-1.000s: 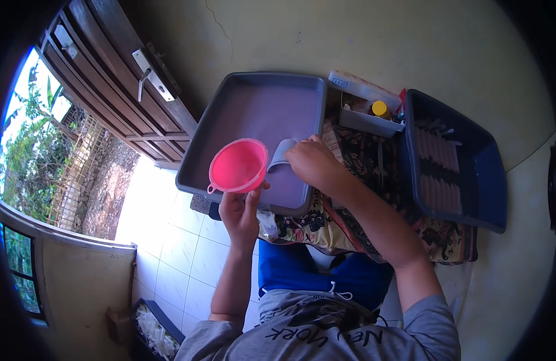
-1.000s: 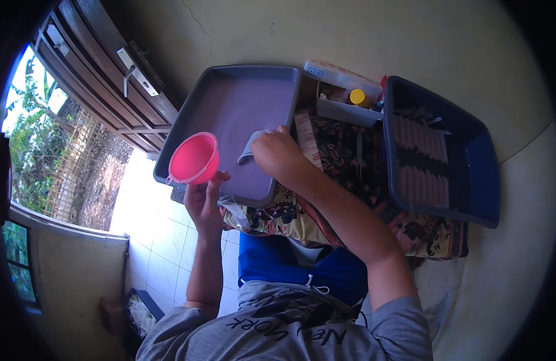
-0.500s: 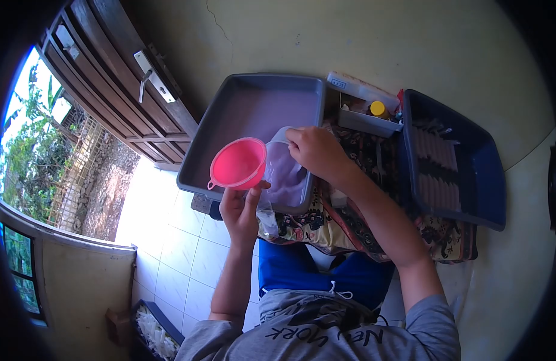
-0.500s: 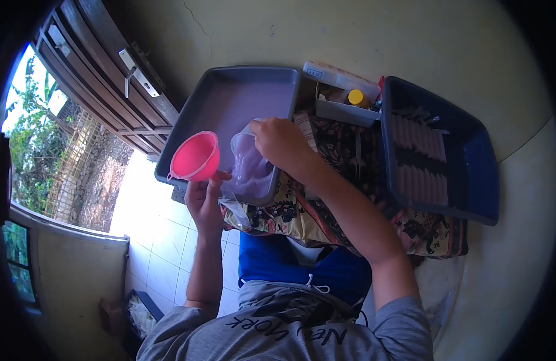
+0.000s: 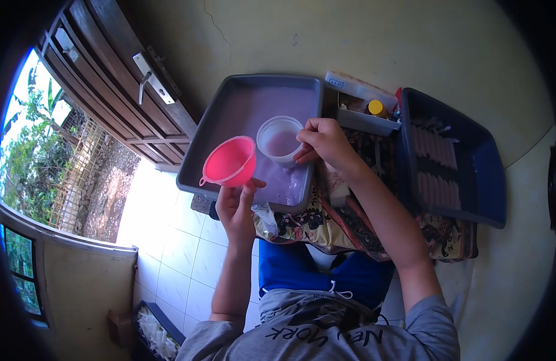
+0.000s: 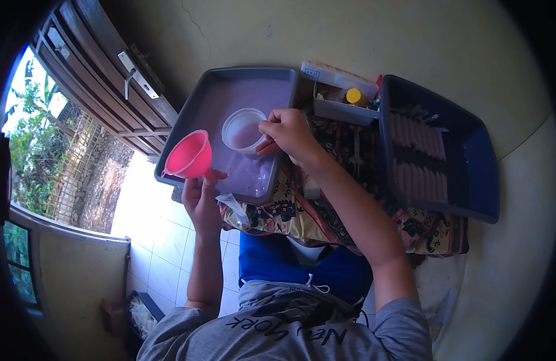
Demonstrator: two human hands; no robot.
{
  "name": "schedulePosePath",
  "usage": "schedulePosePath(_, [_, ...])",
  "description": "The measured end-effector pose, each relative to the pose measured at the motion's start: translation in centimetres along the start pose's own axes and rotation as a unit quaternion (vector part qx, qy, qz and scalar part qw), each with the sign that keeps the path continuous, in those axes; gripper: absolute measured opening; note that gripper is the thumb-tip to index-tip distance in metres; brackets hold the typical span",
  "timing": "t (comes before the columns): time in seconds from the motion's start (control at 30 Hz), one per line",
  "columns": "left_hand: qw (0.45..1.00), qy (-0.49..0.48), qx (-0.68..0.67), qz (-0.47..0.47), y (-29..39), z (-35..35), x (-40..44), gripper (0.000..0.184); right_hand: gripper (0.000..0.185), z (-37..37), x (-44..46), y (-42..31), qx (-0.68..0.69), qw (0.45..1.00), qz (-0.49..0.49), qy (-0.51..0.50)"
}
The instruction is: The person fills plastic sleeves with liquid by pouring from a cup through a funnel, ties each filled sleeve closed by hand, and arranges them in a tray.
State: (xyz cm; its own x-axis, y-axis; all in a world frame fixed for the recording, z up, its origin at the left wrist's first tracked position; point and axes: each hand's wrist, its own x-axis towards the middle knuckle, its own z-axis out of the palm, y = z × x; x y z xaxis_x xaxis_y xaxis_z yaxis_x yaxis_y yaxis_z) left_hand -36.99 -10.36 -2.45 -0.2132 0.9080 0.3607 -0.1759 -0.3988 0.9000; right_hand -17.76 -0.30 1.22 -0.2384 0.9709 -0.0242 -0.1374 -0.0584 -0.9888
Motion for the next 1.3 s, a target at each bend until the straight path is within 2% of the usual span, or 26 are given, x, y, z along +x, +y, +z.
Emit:
schedulePosePath(0.23, [1.000, -0.015, 0.013, -0.013, 0.7, 1.0, 0.3, 0.023, 0.012, -0.3, -0.6, -0.7, 0.063, 0.998, -0.012, 0.008])
schedulePosePath(0.53, [1.000, -0.010, 0.021, -0.017, 0.2, 2.5, 0.6, 0.023, 0.012, -1.2, -1.0, -0.7, 0.073, 0.997, -0.009, 0.003])
schedulePosePath(0.6, [1.000, -0.019, -0.021, -0.009, -0.3, 1.8, 0.9, 0.023, 0.012, -1.3, -1.1, -0.7, 0.079, 0.997, -0.007, 0.003])
schedulePosePath(1.3, [1.000, -0.026, 0.001, -0.016, 0.1, 2.0, 0.3, 0.027, 0.014, -0.7, -1.4, -0.6, 0.081, 0.997, -0.016, 0.005])
